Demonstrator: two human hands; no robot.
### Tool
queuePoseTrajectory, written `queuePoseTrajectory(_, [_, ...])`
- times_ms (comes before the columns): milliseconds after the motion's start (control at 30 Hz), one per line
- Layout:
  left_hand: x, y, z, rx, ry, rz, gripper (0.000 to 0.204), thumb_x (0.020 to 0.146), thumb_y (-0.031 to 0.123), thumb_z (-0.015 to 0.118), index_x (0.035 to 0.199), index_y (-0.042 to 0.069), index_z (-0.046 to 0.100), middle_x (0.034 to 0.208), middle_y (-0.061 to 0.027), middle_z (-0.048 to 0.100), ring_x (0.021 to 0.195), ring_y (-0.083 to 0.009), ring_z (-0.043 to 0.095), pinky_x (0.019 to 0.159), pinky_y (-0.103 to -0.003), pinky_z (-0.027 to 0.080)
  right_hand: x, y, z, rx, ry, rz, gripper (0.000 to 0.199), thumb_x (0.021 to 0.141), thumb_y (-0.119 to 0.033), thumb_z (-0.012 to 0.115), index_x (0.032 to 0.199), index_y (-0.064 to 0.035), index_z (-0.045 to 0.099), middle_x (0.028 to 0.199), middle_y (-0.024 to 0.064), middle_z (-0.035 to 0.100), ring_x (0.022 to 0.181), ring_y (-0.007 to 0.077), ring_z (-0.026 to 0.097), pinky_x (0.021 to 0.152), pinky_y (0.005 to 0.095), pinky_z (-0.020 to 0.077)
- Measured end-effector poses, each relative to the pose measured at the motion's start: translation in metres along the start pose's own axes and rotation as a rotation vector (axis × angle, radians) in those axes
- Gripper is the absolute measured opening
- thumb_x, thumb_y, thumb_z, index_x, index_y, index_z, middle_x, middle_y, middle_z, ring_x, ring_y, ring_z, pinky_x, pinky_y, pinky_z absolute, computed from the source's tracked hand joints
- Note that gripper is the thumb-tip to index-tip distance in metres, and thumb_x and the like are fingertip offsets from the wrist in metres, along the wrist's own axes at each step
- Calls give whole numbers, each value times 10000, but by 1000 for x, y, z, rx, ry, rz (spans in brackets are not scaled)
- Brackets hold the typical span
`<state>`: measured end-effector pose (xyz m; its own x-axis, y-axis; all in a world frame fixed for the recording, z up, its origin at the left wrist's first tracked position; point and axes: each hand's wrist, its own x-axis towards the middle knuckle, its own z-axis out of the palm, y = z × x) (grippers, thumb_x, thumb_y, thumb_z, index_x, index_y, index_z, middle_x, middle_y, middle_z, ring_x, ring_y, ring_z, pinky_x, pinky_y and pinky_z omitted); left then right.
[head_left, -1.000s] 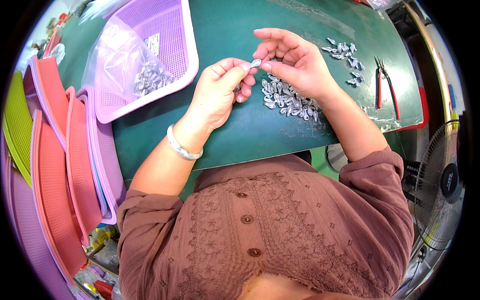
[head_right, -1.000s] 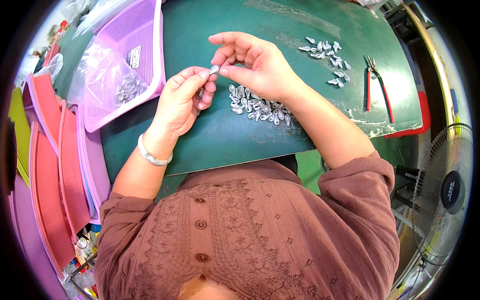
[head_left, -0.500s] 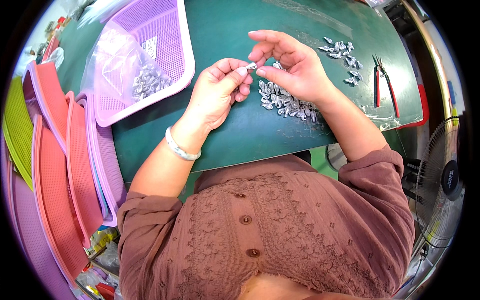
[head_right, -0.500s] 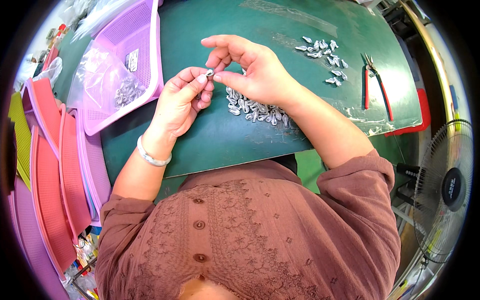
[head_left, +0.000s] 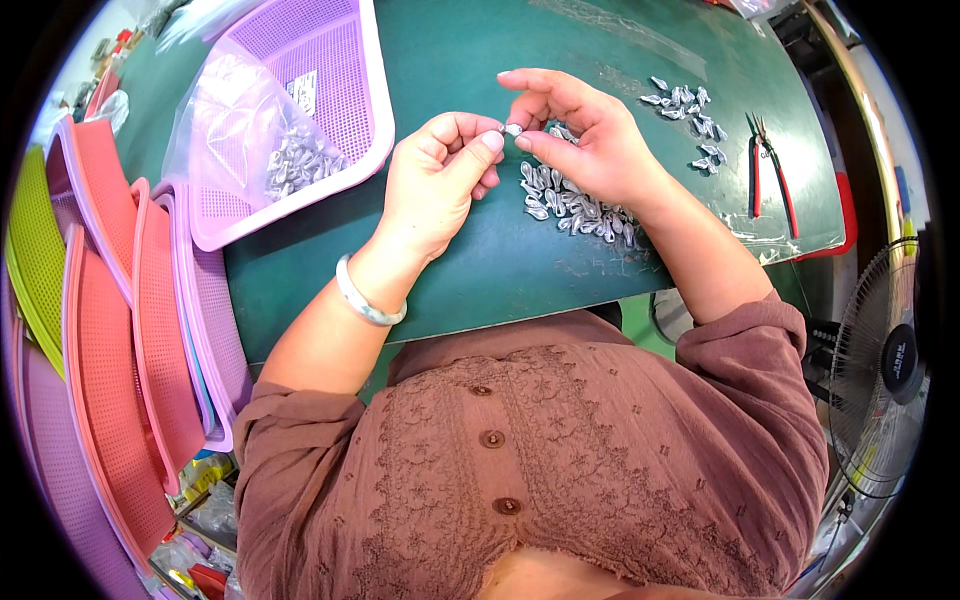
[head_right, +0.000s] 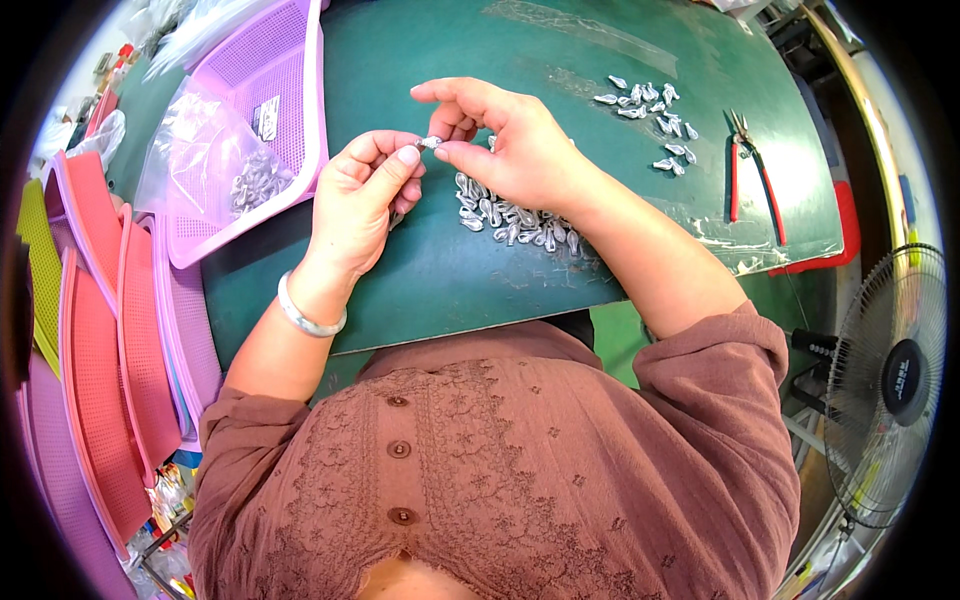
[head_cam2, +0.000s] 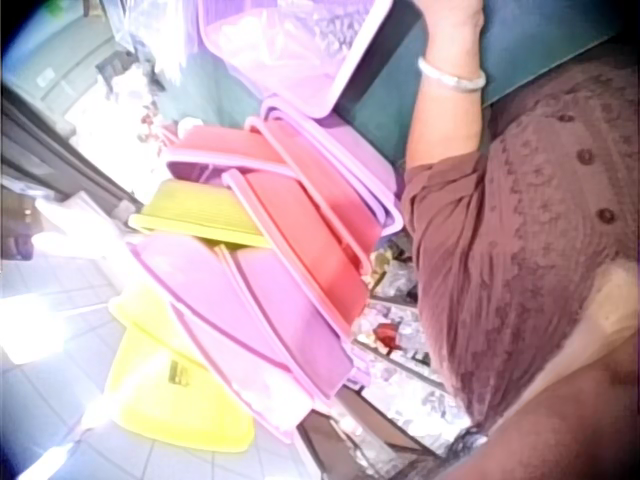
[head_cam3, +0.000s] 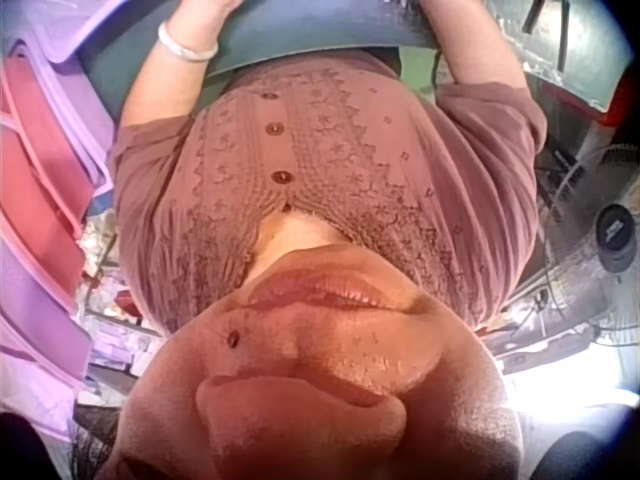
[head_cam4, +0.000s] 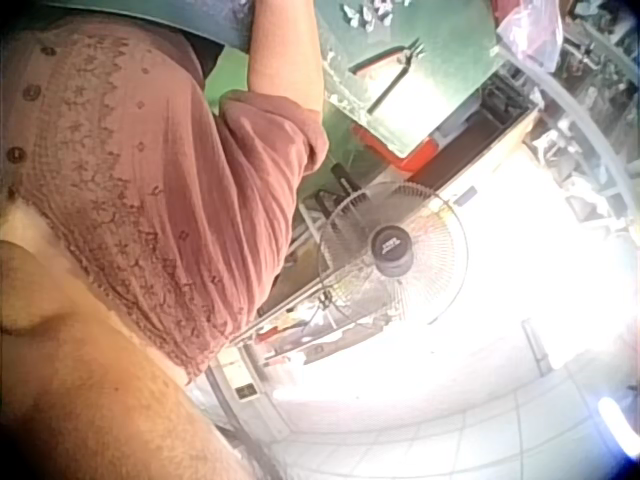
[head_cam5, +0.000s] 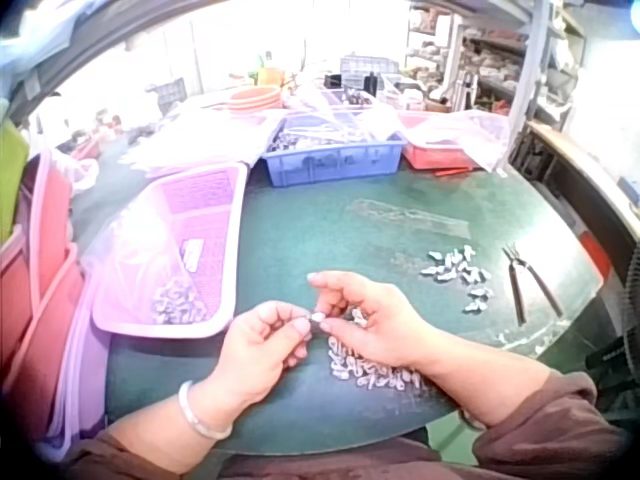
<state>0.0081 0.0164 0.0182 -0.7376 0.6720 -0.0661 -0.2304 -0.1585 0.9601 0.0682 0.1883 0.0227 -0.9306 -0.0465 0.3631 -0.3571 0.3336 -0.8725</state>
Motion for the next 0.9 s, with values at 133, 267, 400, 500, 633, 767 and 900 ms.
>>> queuePoseTrajectory(133, [-1,0,1,52,10,34,115,853,106,598,937,29,581,747,4,574,599,-49,501,514,-166,383,0,1,0,52,-16,19,473,795,63,568,1245,-19,448,886,29,559,828,98,533,771,246,440])
queuePoseTrajectory(267, [-3,0,2,68,9,79,92,834,80,610,904,24,591,757,10,575,631,-41,510,552,-176,416,0,-1,0,78,-23,10,478,796,67,562,1251,-21,443,883,32,561,838,102,536,782,247,437])
queuePoseTrajectory(400, [-2,-3,1,129,7,171,98,812,51,628,898,24,588,783,12,577,693,-44,516,614,-183,427,0,-3,1,37,-29,-8,486,787,72,564,1249,-20,444,879,37,569,840,106,541,781,248,438])
queuePoseTrajectory(500, [-2,-5,1,151,6,211,107,802,45,638,893,26,586,793,16,574,720,-44,512,645,-185,423,0,-3,1,-26,-19,-67,490,775,75,570,1242,-22,454,871,41,578,832,110,547,776,252,441])
queuePoseTrajectory(633, [-2,-5,2,203,16,251,118,790,46,649,885,30,582,785,18,568,717,-44,507,647,-184,419,2,-4,4,-117,61,-179,489,717,65,615,1176,-74,521,810,50,618,753,169,600,722,282,488])
queuePoseTrajectory(767, [-2,-6,1,221,19,272,133,782,50,658,885,33,576,778,20,562,715,-44,506,642,-182,417,2,-7,4,-187,66,-201,492,711,66,614,1172,-77,523,802,55,617,747,181,608,698,289,493])
queuePoseTrajectory(900, [0,-8,2,225,9,322,132,782,50,652,880,32,564,771,17,557,698,-40,496,620,-176,407,1,-8,4,-206,62,-214,491,708,69,610,1170,-75,523,798,56,614,748,183,607,700,290,492])
